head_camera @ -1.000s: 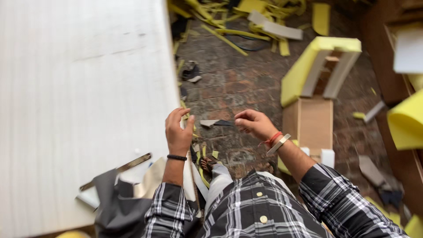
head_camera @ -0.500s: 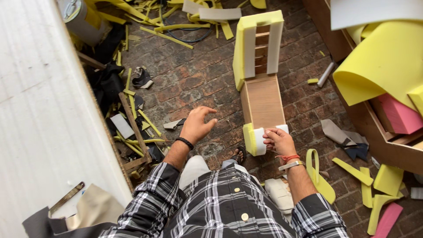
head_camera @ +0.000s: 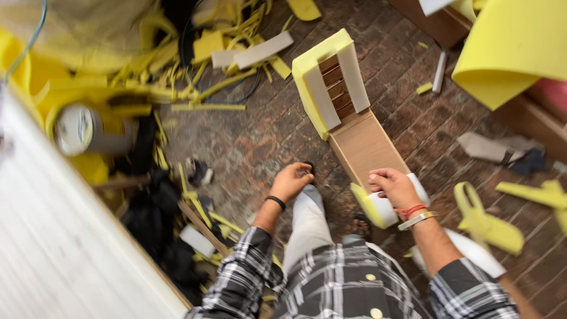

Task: The person cuts fabric with shears, trims material from a padded wooden furniture frame, and uses a pneumatic nail gun to fasten fabric to the frame. They then position yellow foam blocks on the frame, lay a white fabric panel and a gray fabric piece over the foam, and press and align the fabric layers in place.

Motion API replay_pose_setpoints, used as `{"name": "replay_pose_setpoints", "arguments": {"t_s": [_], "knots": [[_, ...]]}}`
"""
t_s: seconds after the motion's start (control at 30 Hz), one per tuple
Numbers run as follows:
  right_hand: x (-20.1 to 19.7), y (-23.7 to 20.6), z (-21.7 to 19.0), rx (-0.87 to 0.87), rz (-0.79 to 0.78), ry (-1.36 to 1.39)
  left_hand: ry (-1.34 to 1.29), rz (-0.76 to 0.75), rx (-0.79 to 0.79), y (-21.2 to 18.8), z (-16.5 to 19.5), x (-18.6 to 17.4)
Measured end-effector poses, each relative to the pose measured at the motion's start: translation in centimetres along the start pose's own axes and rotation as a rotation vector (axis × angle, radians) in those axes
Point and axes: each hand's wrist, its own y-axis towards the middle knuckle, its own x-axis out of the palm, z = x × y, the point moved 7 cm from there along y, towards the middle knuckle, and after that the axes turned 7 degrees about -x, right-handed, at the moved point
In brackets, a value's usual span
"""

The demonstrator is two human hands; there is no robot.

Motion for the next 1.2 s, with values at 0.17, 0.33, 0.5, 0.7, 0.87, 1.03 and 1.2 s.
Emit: {"name": "replay_pose_setpoints", "arguments": {"t_s": [0.17, 0.33, 0.5, 0.7, 0.87, 1.03, 1.2], "knots": [[0.6, 5.2, 1.7, 0.062, 0.175, 0.139, 0.017, -0.231, -0.012, 11.3, 0.0, -0.9], [0.7, 6.2, 7.5, 0.143, 0.395, 0.008, 0.144, -0.267, -0.044, 21.7, -1.0, -0.5], [0.4, 5.6, 15.9, 0.358, 0.485, -0.236, -0.107, -0.210, -0.265, 29.8, -3.8, 1.9], [-0.6, 6.9, 26.2, 0.497, 0.569, -0.166, -0.194, -0.024, -0.369, 37.3, -8.1, 3.7], [-2.4, 8.8, 34.8, 0.597, 0.577, -0.295, -0.188, 0.025, -0.142, 41.3, -9.8, 8.0], [-4.9, 11.1, 39.4, 0.555, 0.669, -0.452, -0.321, 0.085, -0.242, 42.9, -11.4, 9.4], [-9.4, 14.5, 42.2, 0.656, 0.471, -0.531, 0.014, -0.031, -0.203, 47.0, -7.6, 9.1]]}}
